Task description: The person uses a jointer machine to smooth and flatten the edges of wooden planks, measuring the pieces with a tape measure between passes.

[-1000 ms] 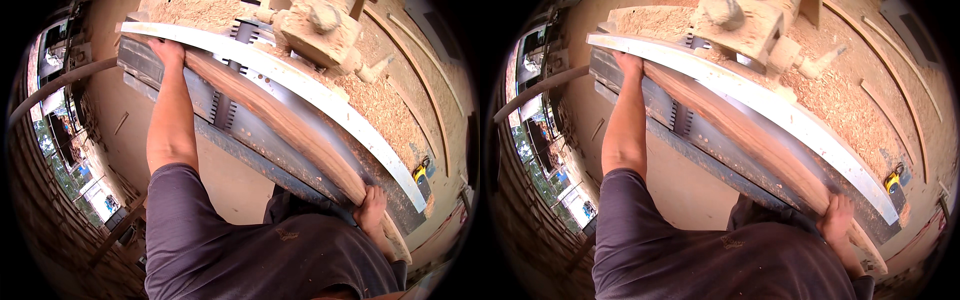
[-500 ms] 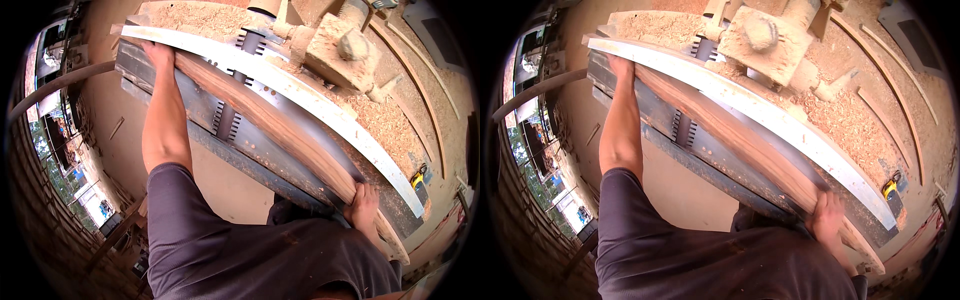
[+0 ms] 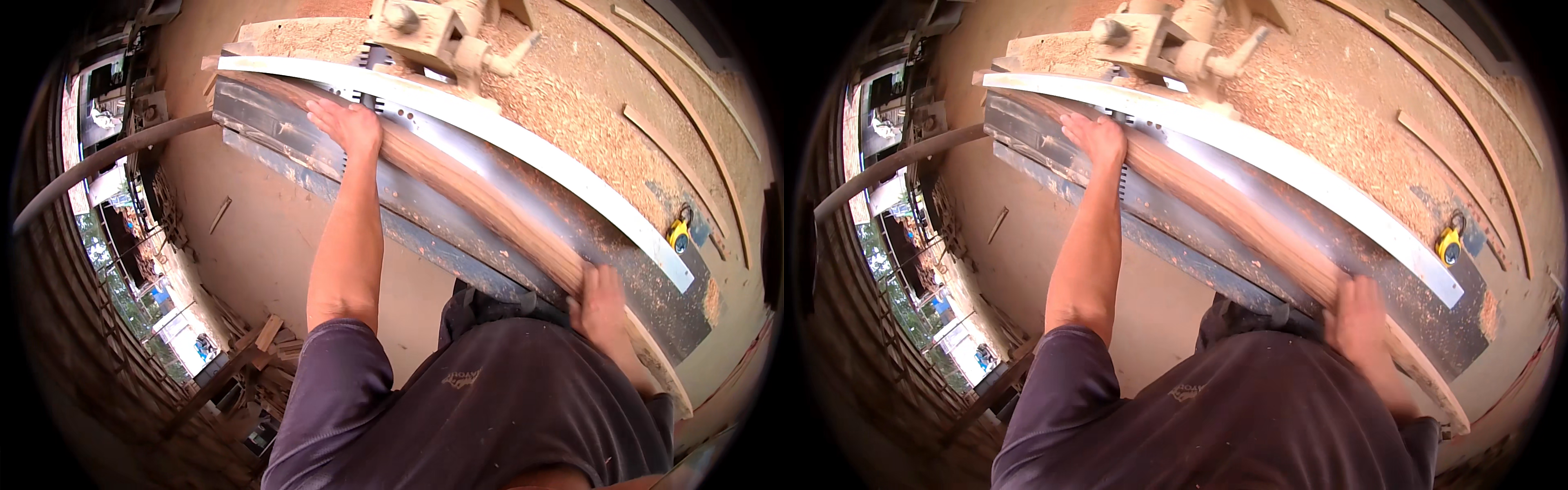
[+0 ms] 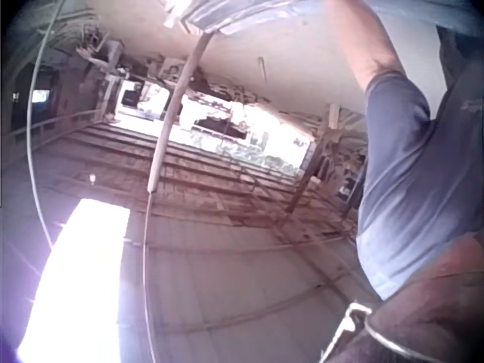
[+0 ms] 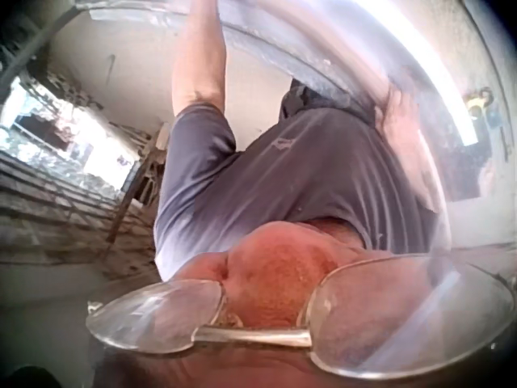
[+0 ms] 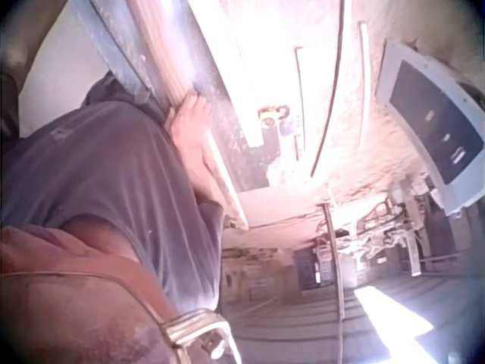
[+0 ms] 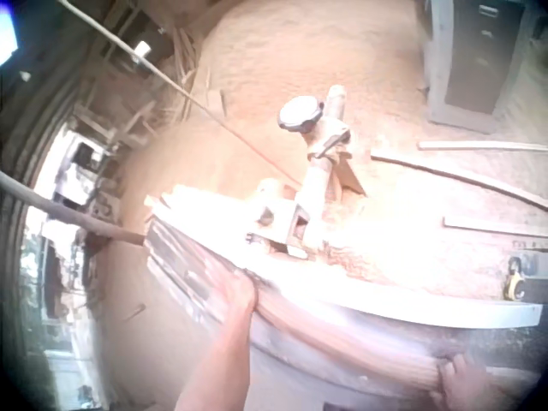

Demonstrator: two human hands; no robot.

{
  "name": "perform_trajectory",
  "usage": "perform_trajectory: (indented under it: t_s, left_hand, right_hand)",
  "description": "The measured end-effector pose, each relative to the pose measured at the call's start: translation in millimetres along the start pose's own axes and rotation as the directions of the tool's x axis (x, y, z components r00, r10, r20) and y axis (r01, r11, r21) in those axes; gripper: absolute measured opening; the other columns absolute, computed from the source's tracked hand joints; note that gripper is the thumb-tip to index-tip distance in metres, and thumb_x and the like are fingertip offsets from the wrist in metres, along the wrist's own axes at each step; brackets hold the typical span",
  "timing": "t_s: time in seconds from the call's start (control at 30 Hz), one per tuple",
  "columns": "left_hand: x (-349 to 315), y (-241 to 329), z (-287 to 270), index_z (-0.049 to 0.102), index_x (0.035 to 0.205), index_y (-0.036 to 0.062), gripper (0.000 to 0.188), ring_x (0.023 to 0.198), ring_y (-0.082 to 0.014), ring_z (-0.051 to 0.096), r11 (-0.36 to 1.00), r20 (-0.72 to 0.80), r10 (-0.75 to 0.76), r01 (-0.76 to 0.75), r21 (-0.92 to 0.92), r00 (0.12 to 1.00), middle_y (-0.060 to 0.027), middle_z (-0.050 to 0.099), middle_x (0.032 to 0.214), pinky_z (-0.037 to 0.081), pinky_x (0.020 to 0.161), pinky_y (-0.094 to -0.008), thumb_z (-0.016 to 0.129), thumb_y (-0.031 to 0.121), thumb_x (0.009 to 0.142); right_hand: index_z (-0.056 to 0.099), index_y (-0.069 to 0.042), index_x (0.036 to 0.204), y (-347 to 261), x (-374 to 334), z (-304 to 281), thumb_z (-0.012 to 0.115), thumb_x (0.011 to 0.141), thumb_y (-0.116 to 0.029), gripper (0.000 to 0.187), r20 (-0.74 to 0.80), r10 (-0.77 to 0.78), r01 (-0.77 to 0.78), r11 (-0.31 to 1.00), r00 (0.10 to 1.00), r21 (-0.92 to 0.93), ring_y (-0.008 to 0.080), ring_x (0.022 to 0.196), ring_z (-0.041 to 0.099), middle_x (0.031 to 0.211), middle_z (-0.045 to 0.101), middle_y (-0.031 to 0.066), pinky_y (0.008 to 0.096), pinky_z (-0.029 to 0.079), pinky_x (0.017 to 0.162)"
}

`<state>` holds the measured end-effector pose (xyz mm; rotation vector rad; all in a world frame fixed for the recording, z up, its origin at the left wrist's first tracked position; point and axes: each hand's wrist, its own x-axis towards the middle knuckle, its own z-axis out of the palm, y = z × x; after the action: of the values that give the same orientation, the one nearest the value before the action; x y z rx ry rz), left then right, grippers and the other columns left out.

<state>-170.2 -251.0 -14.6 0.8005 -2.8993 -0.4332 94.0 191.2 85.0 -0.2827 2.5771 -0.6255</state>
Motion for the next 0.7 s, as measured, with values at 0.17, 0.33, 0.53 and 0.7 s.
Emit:
perform_trajectory:
  t_s: [0.17, 0.33, 0.53, 0.7]
  left_hand:
    - [-5, 14, -5, 0.024, 0.151, -0.0165, 0.066, 0.154, -0.0463, 0.005, 0.997, -0.002, -0.001, 0.001, -0.079, 1.0, -0.0318, 0.008, 0.165, 0.008, 0.127, -0.0485, 0.045, 0.016, 0.097]
    - [3, 12, -8, 0.025, 0.153, -0.0136, 0.066, 0.155, -0.045, 0.005, 0.994, 0.019, -0.066, 0.068, -0.085, 0.998, -0.0297, 0.009, 0.166, 0.009, 0.127, -0.0473, 0.045, 0.016, 0.098]
    - [35, -4, -6, 0.028, 0.152, -0.0127, 0.065, 0.155, -0.0454, 0.005, 0.996, -0.019, -0.051, 0.049, -0.078, 0.999, -0.029, 0.01, 0.166, 0.009, 0.128, -0.0475, 0.044, 0.016, 0.096]
    - [60, -14, -4, 0.027, 0.153, -0.0105, 0.066, 0.154, -0.0456, 0.006, 0.994, -0.038, -0.032, 0.028, -0.108, 0.999, -0.029, 0.011, 0.166, 0.009, 0.128, -0.0474, 0.045, 0.016, 0.095]
  right_hand:
    - [0.052, 0.0, 0.112, 51, -65, -2, 0.073, 0.064, -0.006, 0.053, -0.013, 0.071, -0.071, 0.997, 0.997, -0.043, 0.0396, 0.095, 0.051, 0.101, 0.051, 0.0206, 0.0496, 0.041, 0.082]
    - [0.052, 0.002, 0.108, 48, -51, 1, 0.07, 0.059, -0.005, 0.053, -0.024, 0.042, -0.043, 0.999, 0.999, -0.027, 0.0398, 0.095, 0.05, 0.1, 0.05, 0.0213, 0.0492, 0.04, 0.083]
    - [0.052, 0.001, 0.103, 34, -28, 5, 0.068, 0.058, -0.009, 0.049, -0.031, 0.022, -0.023, 0.999, 0.999, -0.034, 0.0395, 0.093, 0.05, 0.097, 0.05, 0.0212, 0.0504, 0.041, 0.081]
    - [0.051, 0.0, 0.107, 27, -13, 17, 0.066, 0.055, -0.008, 0.054, -0.055, 0.008, -0.01, 0.999, 0.998, -0.044, 0.0405, 0.092, 0.049, 0.098, 0.048, 0.022, 0.0504, 0.042, 0.08]
